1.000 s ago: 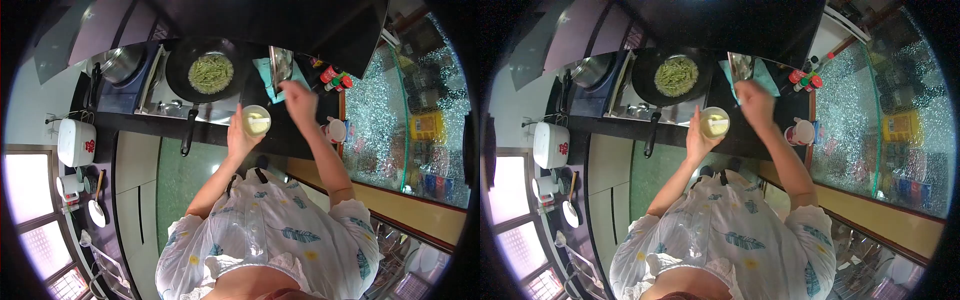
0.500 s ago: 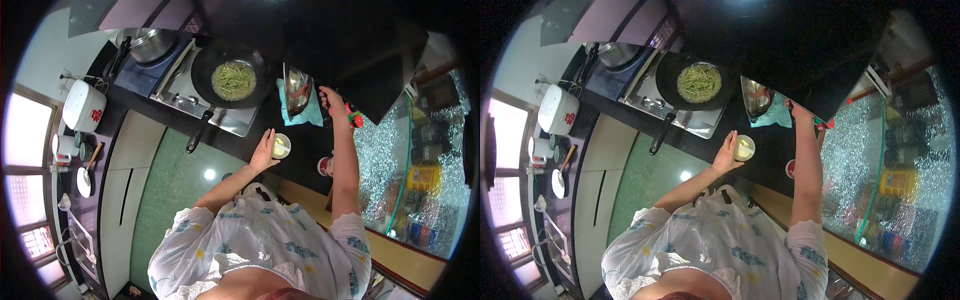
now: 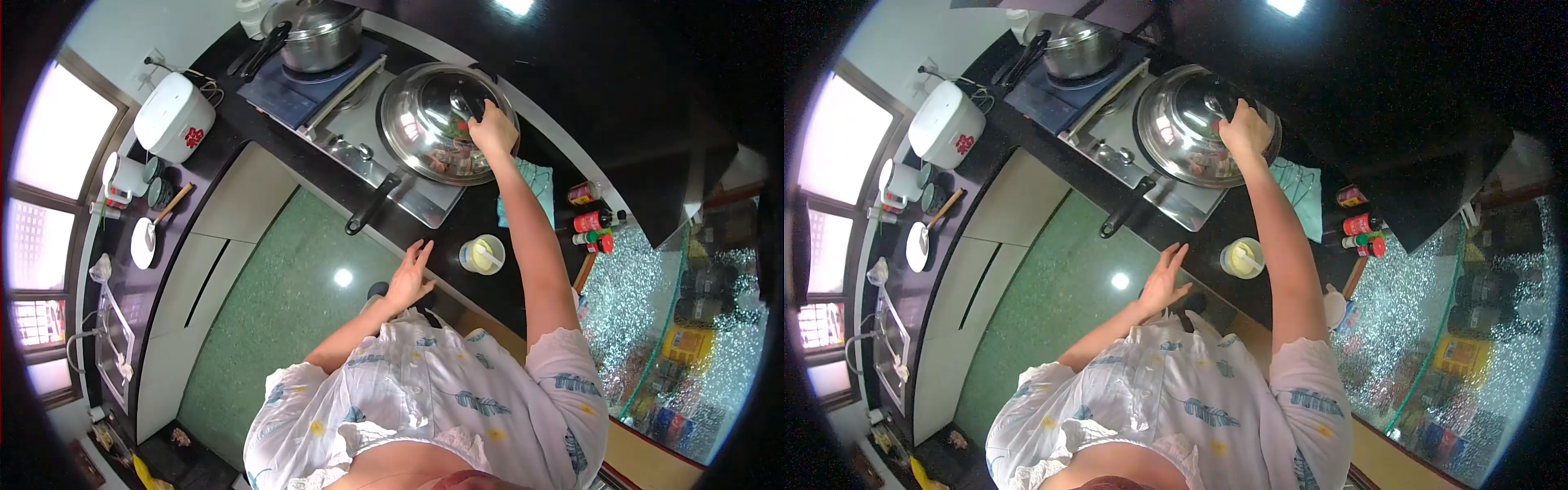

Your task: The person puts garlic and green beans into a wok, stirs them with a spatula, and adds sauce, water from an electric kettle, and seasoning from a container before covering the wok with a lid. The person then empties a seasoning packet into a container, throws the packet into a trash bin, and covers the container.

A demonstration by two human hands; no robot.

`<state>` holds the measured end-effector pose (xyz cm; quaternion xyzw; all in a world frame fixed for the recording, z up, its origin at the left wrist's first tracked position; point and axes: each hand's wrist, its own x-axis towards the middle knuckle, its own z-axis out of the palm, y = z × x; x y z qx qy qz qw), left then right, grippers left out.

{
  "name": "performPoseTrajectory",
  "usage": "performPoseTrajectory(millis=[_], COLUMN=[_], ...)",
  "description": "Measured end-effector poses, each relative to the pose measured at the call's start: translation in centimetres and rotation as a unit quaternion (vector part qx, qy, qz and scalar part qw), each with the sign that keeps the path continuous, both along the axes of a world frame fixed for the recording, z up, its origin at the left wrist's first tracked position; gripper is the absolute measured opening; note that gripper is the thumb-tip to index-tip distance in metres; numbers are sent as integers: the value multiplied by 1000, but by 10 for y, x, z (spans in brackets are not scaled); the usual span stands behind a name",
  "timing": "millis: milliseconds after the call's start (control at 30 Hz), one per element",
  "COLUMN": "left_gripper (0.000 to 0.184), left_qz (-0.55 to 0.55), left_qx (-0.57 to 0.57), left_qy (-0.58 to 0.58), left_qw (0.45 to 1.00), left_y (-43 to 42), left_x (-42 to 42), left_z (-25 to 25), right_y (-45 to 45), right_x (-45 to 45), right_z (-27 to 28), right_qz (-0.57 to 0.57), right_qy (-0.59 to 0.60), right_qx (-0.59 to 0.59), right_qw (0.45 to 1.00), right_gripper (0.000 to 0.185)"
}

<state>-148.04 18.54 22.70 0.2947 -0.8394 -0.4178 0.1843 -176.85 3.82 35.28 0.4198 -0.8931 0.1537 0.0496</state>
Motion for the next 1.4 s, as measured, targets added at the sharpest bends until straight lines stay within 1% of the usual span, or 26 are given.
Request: performPoseTrajectory(millis=[100,133,200,367,433,500,533,567,633,700,733,767,800,833,867,900,967,1000,1033,1067,1167,1233,1267,1333,1367,1400], left_gripper=[82,76,73,65,62,59,58,59,60,64,64,63,65,66,68,64,56,51,51,51,52,54,55,57,57,57], left_qz=[16,33,42,38,33,23,17,30,50,152,196,240,224,208,188,182,166,159,156,154,159,157,151,143,150,157], left_qx=[-10,-10,0,28,38,25,19,-58,-206,-234,-263,-290,-215,-139,-65,-138,-152,-115,-105,-105,-100,-106,-118,-144,-199,-253], left_qy=[-25,-28,-41,-52,-56,-27,-13,-7,12,0,-12,-23,-78,-133,-188,-126,-114,-94,-101,-100,-114,-113,-134,-178,-135,-93], left_qw=[1000,999,998,998,997,999,1000,998,977,960,945,926,947,959,962,965,968,976,977,977,975,975,972,963,959,950], left_y=[-3,-3,-1,-1,-3,-7,-10,-16,-35,-58,-70,-80,-89,-99,-108,-116,-123,-122,-120,-117,-111,-114,-111,-105,-101,-95], left_x=[31,38,48,52,49,47,46,46,46,46,43,42,44,46,49,51,54,53,54,52,49,50,51,47,45,42], left_z=[-8,-8,-14,-20,-14,-10,-5,-1,16,22,31,38,34,25,15,-1,-5,0,4,6,12,5,5,26,31,34], right_y=[-9,-10,-14,-13,-13,-14,-13,-12,-5,16,28,48,74,101,129,157,221,254,283,312,398,433,448,465,471,470], right_x=[9,10,9,14,12,8,7,5,-5,-19,-25,-31,-36,-41,-49,-58,-77,-88,-95,-101,-121,-112,-105,-89,-81,-68], right_z=[-3,-4,-4,-10,-12,-12,-7,-8,-15,-23,-25,-19,-6,2,-2,-4,-7,-10,-10,-10,-43,-54,-61,-82,-92,-95], right_qz=[8,9,10,6,15,26,32,48,76,88,95,109,124,139,129,118,89,63,39,-1,-107,-170,-199,-215,-218,-228], right_qy=[8,6,1,1,1,-3,-40,-47,-60,-23,-2,-33,-62,-91,-100,-103,-109,-112,-116,-127,-198,-178,-168,-127,-108,-114], right_qx=[12,16,20,23,27,44,64,56,41,6,-11,-18,-25,-34,-71,-67,-58,-53,-49,-21,-3,100,152,211,241,267], right_qw=[1000,1000,1000,1000,1000,999,997,996,994,996,995,993,990,986,984,985,988,990,991,992,974,964,954,945,939,929], right_gripper=[54,54,54,55,56,57,63,64,65,64,63,61,59,57,51,48,44,43,41,41,45,61,69,90,100,119])
